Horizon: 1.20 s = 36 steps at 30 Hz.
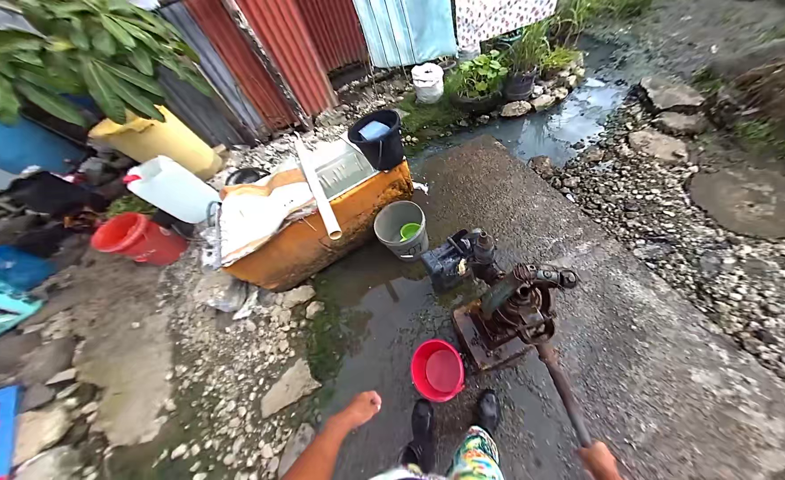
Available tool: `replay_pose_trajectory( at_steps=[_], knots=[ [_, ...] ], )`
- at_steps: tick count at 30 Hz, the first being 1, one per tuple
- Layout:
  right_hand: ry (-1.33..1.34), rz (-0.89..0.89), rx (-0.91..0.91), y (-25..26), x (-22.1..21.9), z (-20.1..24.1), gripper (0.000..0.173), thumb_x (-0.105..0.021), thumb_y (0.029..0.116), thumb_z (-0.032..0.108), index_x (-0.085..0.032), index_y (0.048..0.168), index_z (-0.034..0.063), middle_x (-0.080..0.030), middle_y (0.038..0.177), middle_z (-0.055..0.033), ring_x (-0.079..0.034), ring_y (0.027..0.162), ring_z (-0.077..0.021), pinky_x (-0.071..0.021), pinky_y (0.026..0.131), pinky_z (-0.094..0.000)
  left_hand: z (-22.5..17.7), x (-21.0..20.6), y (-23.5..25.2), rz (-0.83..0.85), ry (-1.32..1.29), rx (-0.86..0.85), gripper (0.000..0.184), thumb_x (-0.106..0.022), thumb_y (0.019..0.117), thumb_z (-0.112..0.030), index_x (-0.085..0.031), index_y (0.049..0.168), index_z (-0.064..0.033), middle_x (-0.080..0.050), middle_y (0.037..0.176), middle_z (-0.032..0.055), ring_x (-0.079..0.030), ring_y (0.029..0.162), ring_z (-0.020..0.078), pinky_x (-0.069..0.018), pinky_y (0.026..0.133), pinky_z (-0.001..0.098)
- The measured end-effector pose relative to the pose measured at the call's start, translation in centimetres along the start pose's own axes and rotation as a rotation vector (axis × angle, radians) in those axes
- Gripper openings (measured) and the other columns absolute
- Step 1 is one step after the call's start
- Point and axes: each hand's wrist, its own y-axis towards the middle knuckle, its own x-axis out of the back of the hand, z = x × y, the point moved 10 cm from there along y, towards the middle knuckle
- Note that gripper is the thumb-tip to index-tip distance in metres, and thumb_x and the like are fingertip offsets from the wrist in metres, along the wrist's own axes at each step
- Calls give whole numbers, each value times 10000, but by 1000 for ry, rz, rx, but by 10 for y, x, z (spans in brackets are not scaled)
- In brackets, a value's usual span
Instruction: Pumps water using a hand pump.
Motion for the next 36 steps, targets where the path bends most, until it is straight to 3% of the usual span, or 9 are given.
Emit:
replay_pose_trajectory(
  at_steps=[2,5,8,11,14,21,26,30,36],
  knots=[
    [8,110,-5,-18,-34,-2,417,-682,984,178,-596,1322,-49,-680,1199,-249,-696,1056,-333,-548,945,-486,4,-7,2,12,-16,-3,354,-499,1090,-175,-590,1375,15,-622,1345,247,-592,1279,355,-430,1114,489],
    [38,60,15,-80,-37,-8,508,-714,961,147,-512,1387,-40,-686,1143,-258,-718,963,-349,-568,890,-501,6,-19,9,26,-68,3,345,-509,1085,-163,-594,1365,19,-623,1336,252,-611,1243,359,-446,1094,493],
    [-114,-69,4,-177,27,-2,614,-733,951,244,-481,1445,-20,-684,1207,-275,-702,1074,-413,-547,951,-581,16,-41,19,91,-57,6,350,-504,1087,-171,-593,1368,17,-618,1341,251,-614,1232,356,-448,1086,489],
    [-341,-206,25,-276,97,47,611,-692,972,334,-499,1458,18,-683,1226,-284,-649,1181,-464,-493,987,-645,22,-55,28,146,-25,33,353,-496,1090,-180,-587,1377,3,-622,1331,241,-627,1193,346,-469,1043,485],
    [-448,-254,7,-311,123,86,543,-702,972,343,-566,1365,-4,-691,1211,-271,-655,1180,-446,-502,978,-628,22,-58,38,151,-51,55,360,-489,1092,-197,-575,1396,-25,-625,1328,224,-631,1175,329,-481,1007,484],
    [-251,-197,-88,-189,64,12,318,-692,941,264,-709,1145,21,-718,1161,-231,-683,1142,-394,-536,929,-601,-22,-28,31,80,-113,-46,346,-500,1087,-153,-578,1372,27,-605,1355,253,-614,1227,353,-460,1077,479],
    [-330,-295,-4,-101,84,-10,474,-709,889,252,-629,1329,94,-719,1136,-251,-681,1119,-444,-530,915,-628,-27,-11,15,34,-55,-5,346,-496,1091,-167,-585,1369,18,-614,1348,243,-613,1237,339,-453,1090,472],
    [-290,-258,16,-39,59,-10,441,-685,922,265,-645,1341,133,-714,1187,-238,-667,1164,-428,-517,942,-625,-21,-3,5,24,-14,21,351,-492,1091,-156,-577,1380,24,-613,1353,252,-606,1259,348,-444,1106,473],
    [13,-13,-78,-4,-4,0,430,-680,965,138,-589,1350,-32,-631,1315,-292,-626,1235,-417,-492,1036,-582,-7,-8,-8,34,1,43,357,-490,1093,-161,-575,1391,17,-615,1363,244,-598,1281,347,-428,1125,484]
  ],
)
